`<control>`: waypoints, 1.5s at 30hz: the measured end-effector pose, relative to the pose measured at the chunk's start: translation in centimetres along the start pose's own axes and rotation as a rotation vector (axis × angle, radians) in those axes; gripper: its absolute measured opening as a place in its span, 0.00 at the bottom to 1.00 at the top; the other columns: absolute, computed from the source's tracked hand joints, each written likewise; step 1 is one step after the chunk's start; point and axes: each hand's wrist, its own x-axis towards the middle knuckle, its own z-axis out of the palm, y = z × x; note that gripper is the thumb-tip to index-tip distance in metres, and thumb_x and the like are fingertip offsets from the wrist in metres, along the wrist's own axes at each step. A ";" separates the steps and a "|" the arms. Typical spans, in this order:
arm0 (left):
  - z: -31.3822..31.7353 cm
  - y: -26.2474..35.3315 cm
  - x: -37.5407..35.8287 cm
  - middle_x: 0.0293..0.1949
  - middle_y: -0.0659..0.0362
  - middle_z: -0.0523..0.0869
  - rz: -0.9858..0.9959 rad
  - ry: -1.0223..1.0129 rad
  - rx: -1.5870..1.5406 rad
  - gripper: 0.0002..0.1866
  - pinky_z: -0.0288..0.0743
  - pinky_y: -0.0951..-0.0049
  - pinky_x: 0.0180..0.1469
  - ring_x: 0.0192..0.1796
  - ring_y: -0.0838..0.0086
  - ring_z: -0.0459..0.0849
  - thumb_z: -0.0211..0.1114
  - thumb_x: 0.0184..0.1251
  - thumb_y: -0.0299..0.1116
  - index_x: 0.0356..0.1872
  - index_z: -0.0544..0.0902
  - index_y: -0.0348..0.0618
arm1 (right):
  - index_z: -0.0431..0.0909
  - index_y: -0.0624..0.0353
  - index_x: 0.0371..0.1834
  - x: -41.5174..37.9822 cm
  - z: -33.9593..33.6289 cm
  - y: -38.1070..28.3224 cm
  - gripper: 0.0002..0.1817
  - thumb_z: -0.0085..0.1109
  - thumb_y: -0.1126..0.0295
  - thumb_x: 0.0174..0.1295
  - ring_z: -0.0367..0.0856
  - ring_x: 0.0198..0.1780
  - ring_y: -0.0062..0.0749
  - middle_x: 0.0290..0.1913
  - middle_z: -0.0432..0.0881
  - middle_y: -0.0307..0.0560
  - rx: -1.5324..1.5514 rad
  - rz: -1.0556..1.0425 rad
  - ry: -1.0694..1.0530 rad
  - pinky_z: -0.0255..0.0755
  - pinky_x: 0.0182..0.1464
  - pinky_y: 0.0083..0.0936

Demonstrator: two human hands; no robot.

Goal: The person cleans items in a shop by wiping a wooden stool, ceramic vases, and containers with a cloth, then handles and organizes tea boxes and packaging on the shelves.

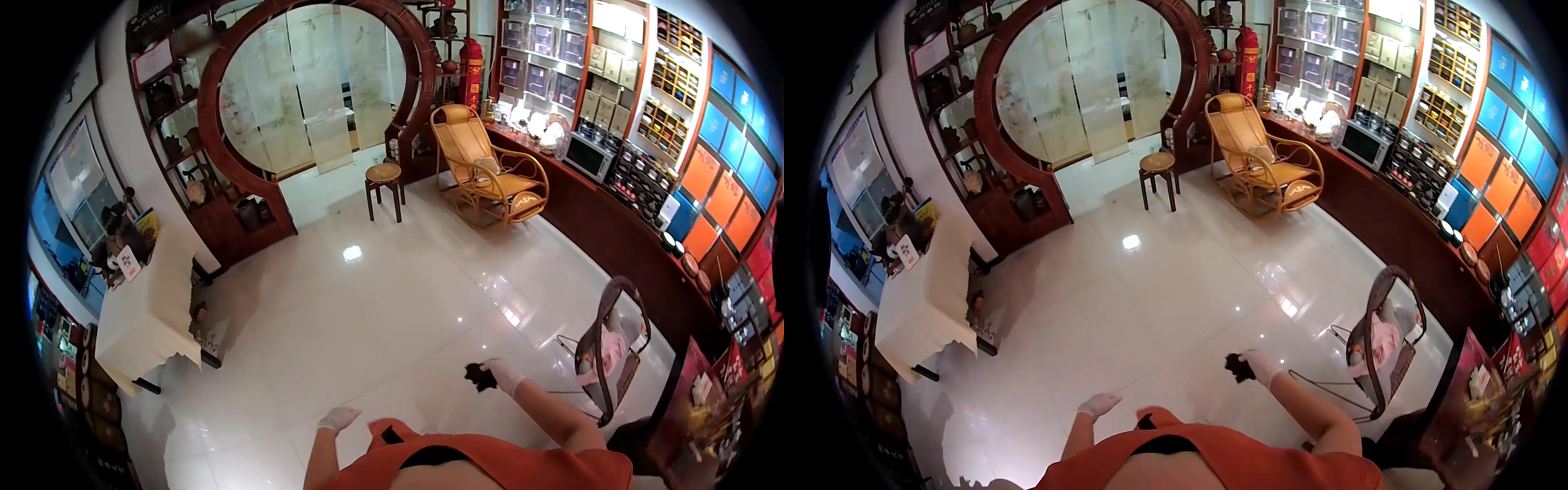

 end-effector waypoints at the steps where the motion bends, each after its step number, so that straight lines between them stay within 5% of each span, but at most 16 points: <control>1: -1.1 -1.7 1.1 0.55 0.49 0.81 -0.126 0.011 -0.057 0.30 0.67 0.60 0.62 0.59 0.53 0.77 0.46 0.67 0.57 0.56 0.78 0.43 | 0.71 0.79 0.49 3.0 1.2 -2.7 0.18 0.45 0.76 0.60 0.82 0.40 0.51 0.44 0.80 0.66 0.023 -0.001 -0.077 0.80 0.38 0.46; 4: -5.1 -7.5 4.0 0.55 0.41 0.79 -0.451 0.012 -0.188 0.34 0.66 0.59 0.61 0.61 0.51 0.74 0.46 0.64 0.59 0.53 0.79 0.37 | 0.71 0.74 0.55 10.4 5.2 -11.7 0.19 0.46 0.76 0.61 0.82 0.42 0.50 0.46 0.81 0.61 0.094 -0.034 -0.177 0.80 0.41 0.42; 7: -7.3 -16.5 8.7 0.47 0.45 0.84 -0.801 -0.115 -0.404 0.35 0.72 0.60 0.52 0.44 0.59 0.83 0.44 0.65 0.61 0.49 0.81 0.36 | 0.70 0.69 0.57 17.8 8.8 -19.9 0.20 0.44 0.72 0.63 0.81 0.44 0.50 0.51 0.79 0.60 0.106 -0.128 -0.160 0.80 0.44 0.43; 10: -10.7 -21.7 16.1 0.44 0.48 0.85 -0.979 0.036 -0.591 0.34 0.74 0.61 0.47 0.38 0.65 0.84 0.44 0.65 0.60 0.46 0.81 0.35 | 0.70 0.68 0.57 26.4 8.9 -25.2 0.20 0.41 0.70 0.64 0.81 0.44 0.50 0.50 0.80 0.59 0.158 -0.107 -0.274 0.79 0.47 0.45; 14: -22.0 -22.0 29.2 0.46 0.44 0.83 -0.740 -0.077 -0.360 0.33 0.73 0.61 0.52 0.42 0.60 0.83 0.44 0.65 0.59 0.49 0.81 0.36 | 0.72 0.67 0.55 38.4 6.0 -29.4 0.22 0.40 0.65 0.62 0.80 0.44 0.47 0.50 0.80 0.57 0.232 0.042 -0.234 0.77 0.43 0.42; 17: -33.2 -12.3 39.6 0.54 0.46 0.81 -0.573 0.019 -0.080 0.32 0.68 0.62 0.60 0.57 0.57 0.78 0.47 0.65 0.58 0.50 0.81 0.39 | 0.73 0.68 0.54 42.5 5.9 -35.3 0.24 0.38 0.62 0.63 0.80 0.42 0.46 0.47 0.81 0.57 0.212 0.063 -0.264 0.76 0.43 0.39; 21: -43.2 -4.2 56.5 0.59 0.45 0.77 -0.136 0.076 -0.121 0.31 0.66 0.60 0.63 0.62 0.53 0.74 0.47 0.65 0.57 0.56 0.78 0.42 | 0.73 0.68 0.54 50.1 5.1 -41.2 0.24 0.36 0.62 0.63 0.80 0.44 0.45 0.46 0.81 0.56 0.293 0.128 -0.154 0.75 0.42 0.38; 23: -48.7 1.9 63.1 0.59 0.45 0.77 -0.086 0.086 -0.095 0.30 0.65 0.61 0.63 0.62 0.52 0.73 0.48 0.66 0.55 0.56 0.78 0.41 | 0.74 0.68 0.52 54.8 3.6 -45.0 0.24 0.36 0.62 0.63 0.80 0.42 0.47 0.44 0.81 0.57 0.263 0.139 -0.177 0.76 0.47 0.42; 26: -53.0 5.9 74.1 0.60 0.47 0.76 -0.062 -0.014 0.054 0.28 0.65 0.63 0.64 0.61 0.54 0.75 0.46 0.69 0.53 0.58 0.77 0.42 | 0.75 0.70 0.50 63.9 -0.3 -50.3 0.24 0.35 0.62 0.63 0.81 0.41 0.51 0.42 0.81 0.59 0.199 0.096 -0.167 0.76 0.52 0.47; 31: -63.0 12.8 84.3 0.59 0.45 0.77 -0.053 -0.060 0.073 0.28 0.65 0.61 0.63 0.61 0.53 0.74 0.46 0.69 0.53 0.57 0.77 0.42 | 0.73 0.73 0.51 75.8 -1.0 -63.6 0.24 0.35 0.63 0.64 0.81 0.41 0.52 0.43 0.80 0.62 0.326 0.070 -0.086 0.78 0.45 0.47; 37: -72.8 11.0 100.0 0.53 0.42 0.79 0.084 0.072 0.063 0.27 0.68 0.56 0.60 0.55 0.44 0.76 0.47 0.69 0.51 0.58 0.75 0.42 | 0.73 0.70 0.51 92.0 0.4 -72.8 0.22 0.40 0.63 0.64 0.80 0.36 0.53 0.45 0.79 0.61 0.331 0.088 -0.222 0.77 0.43 0.57; 41: -77.4 6.7 116.5 0.56 0.40 0.77 -0.230 0.205 -0.229 0.31 0.65 0.54 0.62 0.57 0.45 0.75 0.43 0.70 0.56 0.60 0.73 0.40 | 0.73 0.66 0.56 100.5 4.5 -77.9 0.24 0.42 0.60 0.64 0.83 0.34 0.43 0.45 0.81 0.54 0.215 0.147 0.053 0.73 0.27 0.28; 45: -84.8 7.8 129.2 0.63 0.43 0.72 -0.403 0.235 -0.569 0.40 0.59 0.59 0.68 0.65 0.50 0.69 0.50 0.64 0.63 0.65 0.68 0.37 | 0.69 0.64 0.62 107.1 7.7 -81.8 0.27 0.42 0.59 0.63 0.82 0.38 0.41 0.47 0.81 0.54 0.294 0.225 0.090 0.80 0.38 0.38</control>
